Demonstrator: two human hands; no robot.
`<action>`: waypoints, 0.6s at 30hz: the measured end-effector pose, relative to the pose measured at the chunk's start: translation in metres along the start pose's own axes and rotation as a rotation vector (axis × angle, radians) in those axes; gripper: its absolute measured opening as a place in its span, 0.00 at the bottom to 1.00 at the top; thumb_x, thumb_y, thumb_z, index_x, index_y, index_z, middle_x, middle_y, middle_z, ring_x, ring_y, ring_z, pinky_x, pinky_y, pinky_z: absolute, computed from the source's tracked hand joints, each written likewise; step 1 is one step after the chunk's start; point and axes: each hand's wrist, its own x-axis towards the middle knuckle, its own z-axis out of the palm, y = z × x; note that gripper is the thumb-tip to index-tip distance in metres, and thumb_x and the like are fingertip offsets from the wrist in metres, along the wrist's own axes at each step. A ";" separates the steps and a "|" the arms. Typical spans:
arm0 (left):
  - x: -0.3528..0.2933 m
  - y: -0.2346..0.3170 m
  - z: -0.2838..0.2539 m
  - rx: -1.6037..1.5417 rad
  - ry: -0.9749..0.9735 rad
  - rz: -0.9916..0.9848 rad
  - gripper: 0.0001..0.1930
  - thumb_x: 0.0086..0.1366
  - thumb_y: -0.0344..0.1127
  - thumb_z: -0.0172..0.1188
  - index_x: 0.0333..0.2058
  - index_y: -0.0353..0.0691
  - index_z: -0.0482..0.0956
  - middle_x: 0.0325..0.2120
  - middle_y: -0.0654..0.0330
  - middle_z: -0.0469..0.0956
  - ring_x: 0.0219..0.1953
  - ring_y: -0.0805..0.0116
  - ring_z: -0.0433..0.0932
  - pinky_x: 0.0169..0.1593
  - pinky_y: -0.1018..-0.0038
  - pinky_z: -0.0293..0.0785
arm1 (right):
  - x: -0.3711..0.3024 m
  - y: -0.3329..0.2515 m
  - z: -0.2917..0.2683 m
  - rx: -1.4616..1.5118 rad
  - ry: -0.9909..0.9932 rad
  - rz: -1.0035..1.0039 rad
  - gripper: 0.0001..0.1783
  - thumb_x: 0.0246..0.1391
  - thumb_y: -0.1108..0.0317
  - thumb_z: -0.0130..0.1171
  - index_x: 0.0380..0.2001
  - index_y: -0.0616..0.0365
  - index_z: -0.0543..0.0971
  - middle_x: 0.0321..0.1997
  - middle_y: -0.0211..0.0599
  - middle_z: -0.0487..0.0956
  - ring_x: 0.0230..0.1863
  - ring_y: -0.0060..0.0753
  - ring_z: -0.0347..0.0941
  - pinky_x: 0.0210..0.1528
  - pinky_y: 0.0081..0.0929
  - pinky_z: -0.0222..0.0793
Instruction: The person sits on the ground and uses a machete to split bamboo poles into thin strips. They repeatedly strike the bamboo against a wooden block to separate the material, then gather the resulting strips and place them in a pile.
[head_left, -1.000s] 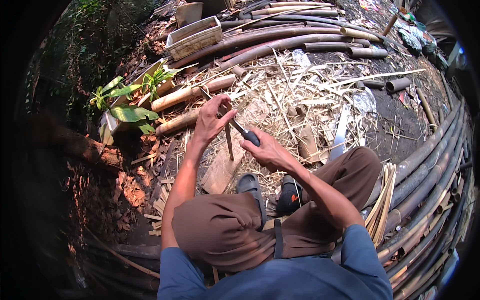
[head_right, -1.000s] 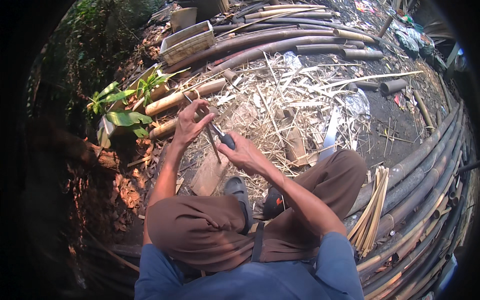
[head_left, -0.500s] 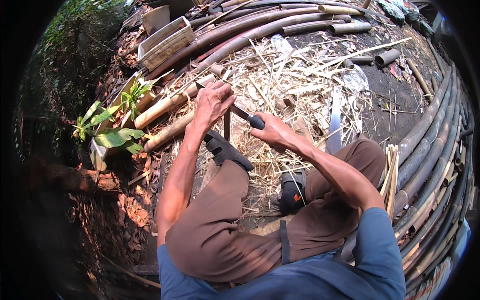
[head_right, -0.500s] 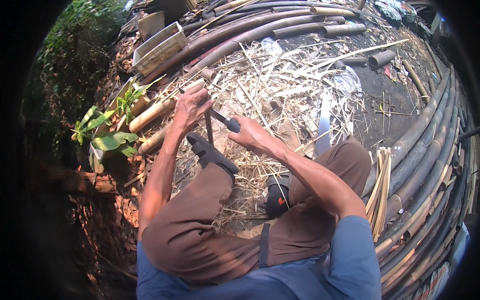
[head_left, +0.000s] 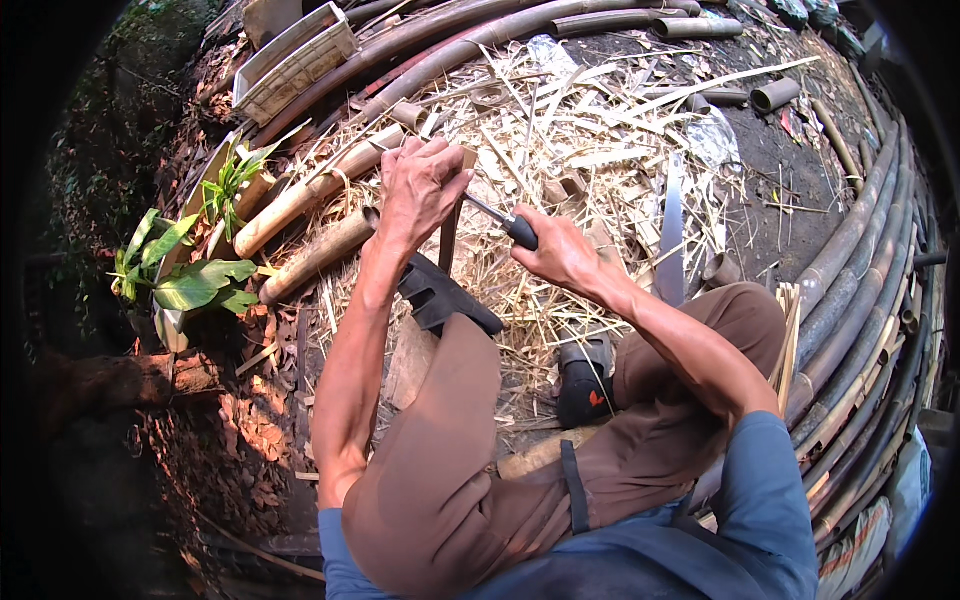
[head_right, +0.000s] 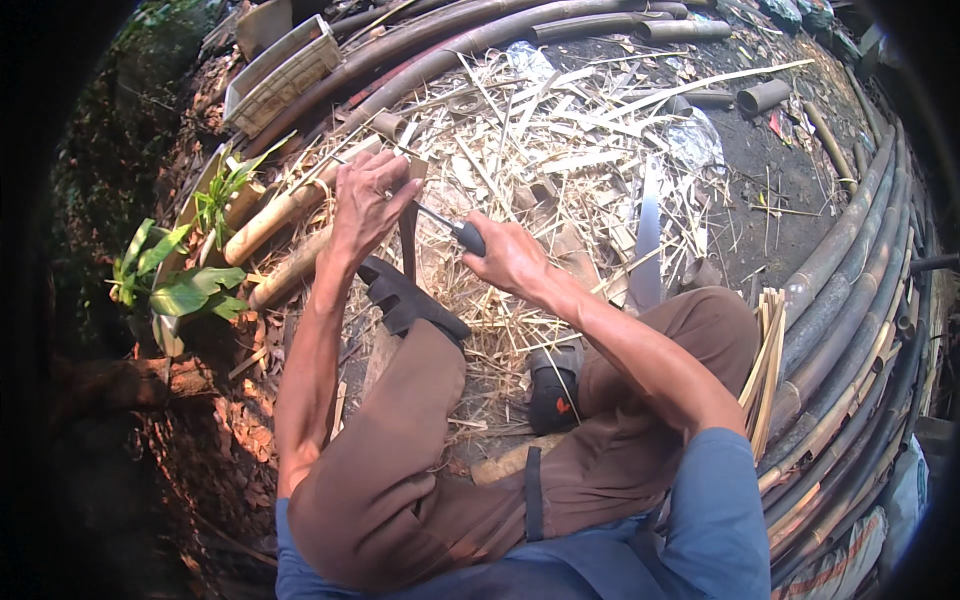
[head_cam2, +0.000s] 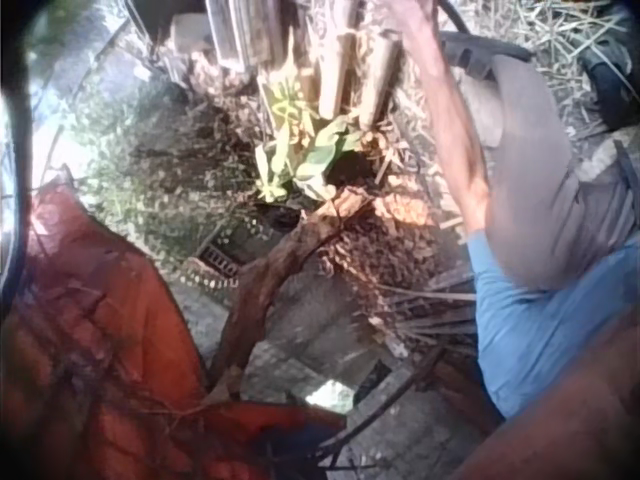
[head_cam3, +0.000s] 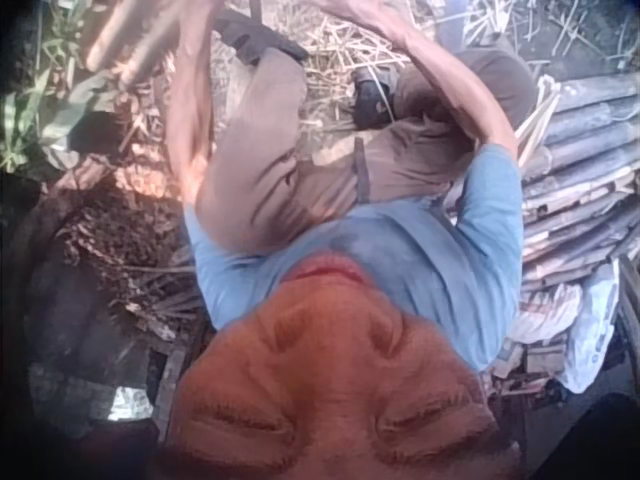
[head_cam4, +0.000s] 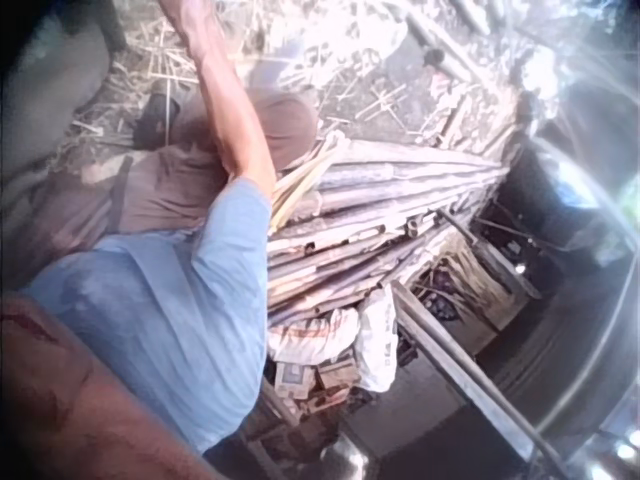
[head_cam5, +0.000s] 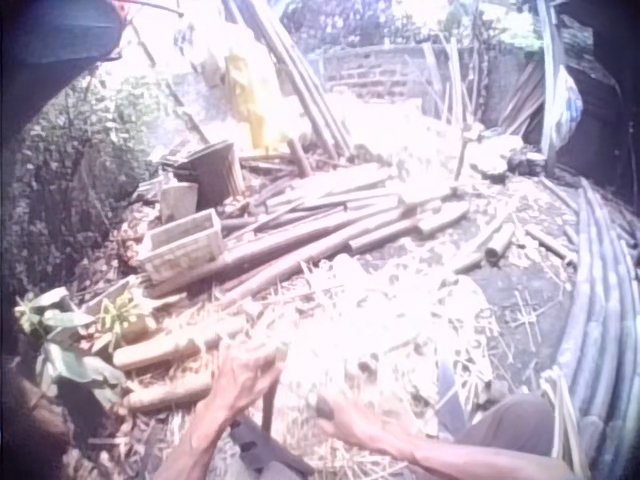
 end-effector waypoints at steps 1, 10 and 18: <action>0.000 -0.001 0.000 0.001 0.010 0.008 0.12 0.59 0.41 0.63 0.27 0.41 0.73 0.26 0.62 0.71 0.36 0.59 0.71 0.41 0.63 0.60 | 0.000 0.003 0.002 0.117 -0.065 0.034 0.17 0.50 0.63 0.58 0.40 0.62 0.73 0.26 0.46 0.78 0.29 0.41 0.77 0.32 0.38 0.71; -0.010 -0.006 -0.013 -0.019 0.044 -0.037 0.11 0.58 0.39 0.65 0.26 0.41 0.73 0.26 0.63 0.71 0.36 0.61 0.69 0.42 0.63 0.60 | -0.005 0.001 0.017 0.156 -0.115 0.010 0.14 0.50 0.64 0.59 0.37 0.61 0.72 0.21 0.42 0.74 0.23 0.37 0.71 0.29 0.36 0.68; -0.016 -0.002 -0.011 -0.050 0.100 -0.044 0.09 0.58 0.37 0.64 0.27 0.42 0.74 0.27 0.63 0.72 0.35 0.60 0.69 0.42 0.64 0.60 | -0.006 0.011 0.030 0.239 -0.359 0.145 0.18 0.51 0.64 0.60 0.43 0.60 0.72 0.28 0.51 0.79 0.30 0.54 0.78 0.35 0.45 0.72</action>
